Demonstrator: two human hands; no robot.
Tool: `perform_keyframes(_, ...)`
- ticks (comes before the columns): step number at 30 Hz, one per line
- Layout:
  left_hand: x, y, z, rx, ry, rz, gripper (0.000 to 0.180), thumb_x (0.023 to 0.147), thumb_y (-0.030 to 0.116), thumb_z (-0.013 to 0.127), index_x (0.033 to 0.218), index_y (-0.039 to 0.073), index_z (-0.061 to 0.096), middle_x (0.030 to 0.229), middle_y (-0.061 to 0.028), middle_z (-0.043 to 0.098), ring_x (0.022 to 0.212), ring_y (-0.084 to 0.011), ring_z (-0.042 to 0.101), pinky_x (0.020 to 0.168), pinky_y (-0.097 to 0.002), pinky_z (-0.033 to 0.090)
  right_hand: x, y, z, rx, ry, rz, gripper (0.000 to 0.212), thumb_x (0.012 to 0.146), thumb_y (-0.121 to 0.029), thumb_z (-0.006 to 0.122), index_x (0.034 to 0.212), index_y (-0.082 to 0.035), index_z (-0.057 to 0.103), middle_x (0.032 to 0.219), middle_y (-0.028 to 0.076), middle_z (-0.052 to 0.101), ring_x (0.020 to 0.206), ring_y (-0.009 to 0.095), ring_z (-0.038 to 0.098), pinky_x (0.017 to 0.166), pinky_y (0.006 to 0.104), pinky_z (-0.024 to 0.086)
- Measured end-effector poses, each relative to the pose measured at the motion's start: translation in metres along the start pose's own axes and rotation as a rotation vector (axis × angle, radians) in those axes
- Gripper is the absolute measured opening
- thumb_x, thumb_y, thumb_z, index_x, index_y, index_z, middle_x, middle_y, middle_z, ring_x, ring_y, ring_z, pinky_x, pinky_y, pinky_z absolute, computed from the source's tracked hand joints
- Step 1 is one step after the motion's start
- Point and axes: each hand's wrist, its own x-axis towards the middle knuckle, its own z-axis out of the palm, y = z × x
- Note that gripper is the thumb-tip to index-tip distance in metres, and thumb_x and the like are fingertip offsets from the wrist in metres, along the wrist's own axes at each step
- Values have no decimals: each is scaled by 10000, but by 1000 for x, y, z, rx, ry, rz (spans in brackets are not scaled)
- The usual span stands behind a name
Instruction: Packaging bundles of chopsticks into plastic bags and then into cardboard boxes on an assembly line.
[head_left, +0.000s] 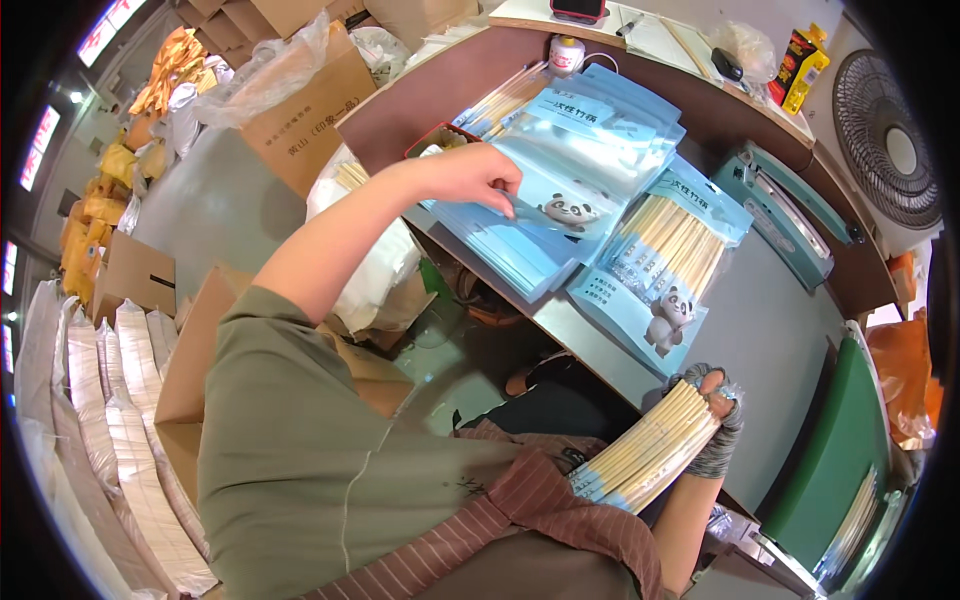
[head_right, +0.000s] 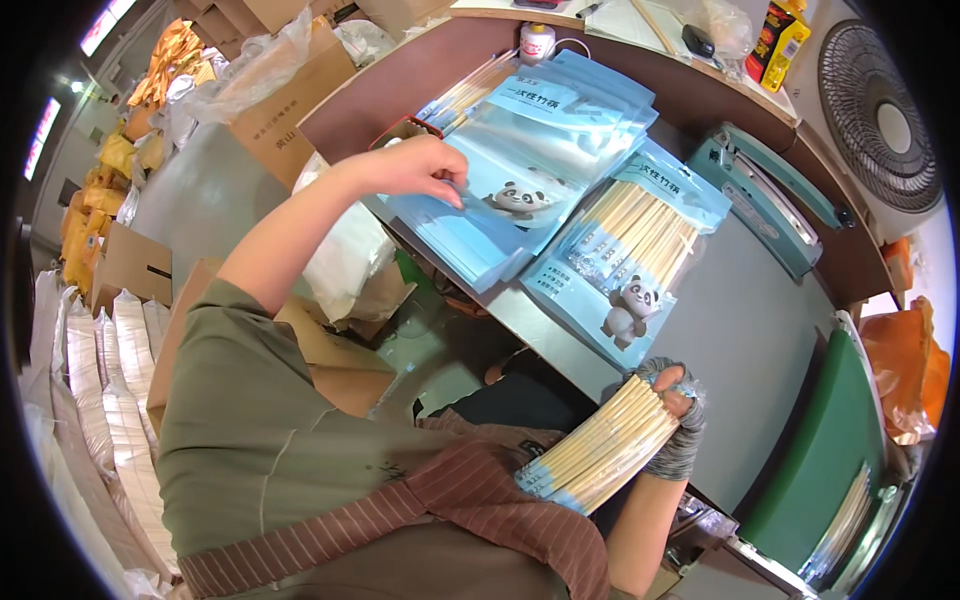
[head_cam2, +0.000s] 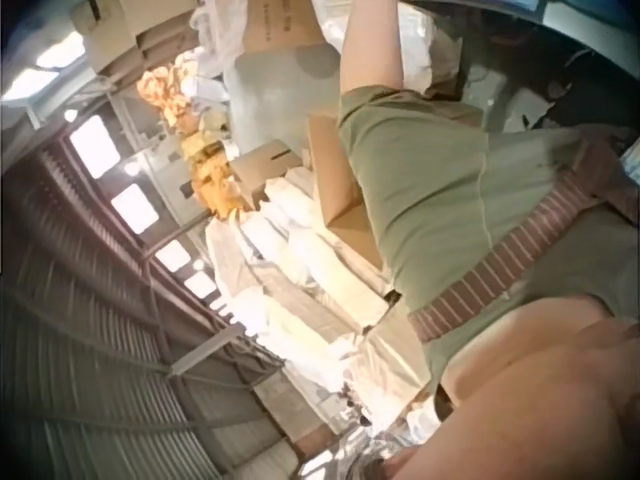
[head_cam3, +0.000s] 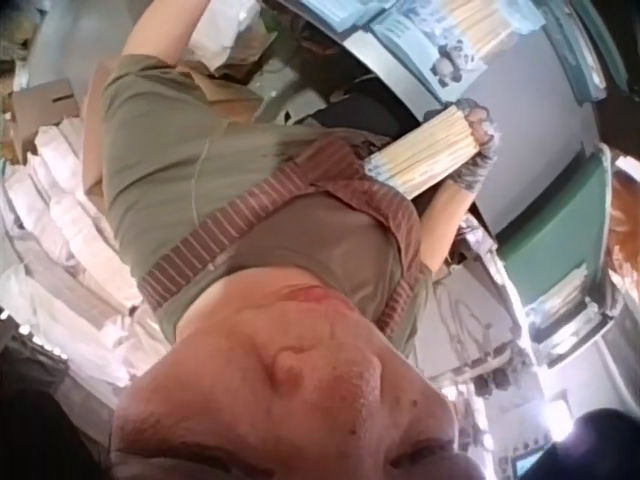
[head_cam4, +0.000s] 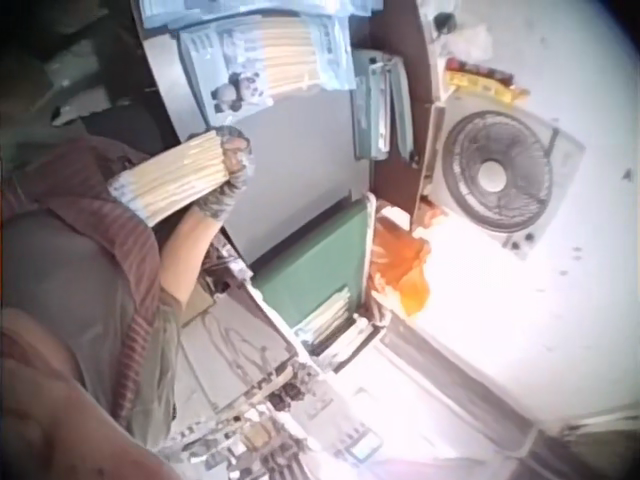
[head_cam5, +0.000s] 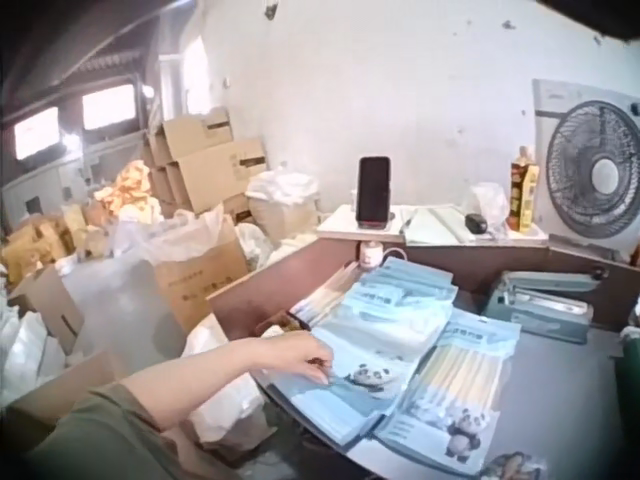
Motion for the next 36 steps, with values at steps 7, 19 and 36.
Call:
perform_keyframes(7, 11, 0, 12, -113, 70, -238, 455, 851, 392, 577, 638, 4, 474, 594, 0, 411, 580, -82, 347, 528, -275, 329, -25, -2, 3, -58, 47, -73, 189, 670, -185, 589, 768, -39, 519, 656, 97, 480, 563, 212, 479, 534, 343, 471)
perform_keyframes(19, 18, 27, 47, 237, 376, -53, 202, 756, 152, 673, 746, 20, 520, 618, -67, 463, 606, -112, 408, 566, -279, 368, -64, -11, -2, -61, 48, -168, 215, 666, -195, 610, 773, -34, 515, 676, 85, 471, 616, 209, 482, 548, 329, 450)
perform_keyframes(36, 24, 18, 74, -265, 275, 6, 525, 906, 496, 395, 880, 0, 564, 712, -14, 523, 692, -109, 437, 667, -266, 386, -57, -10, -12, -104, -26, -127, 223, 709, -205, 609, 794, -20, 520, 686, 120, 511, 619, 234, 547, 567, 351, 500)
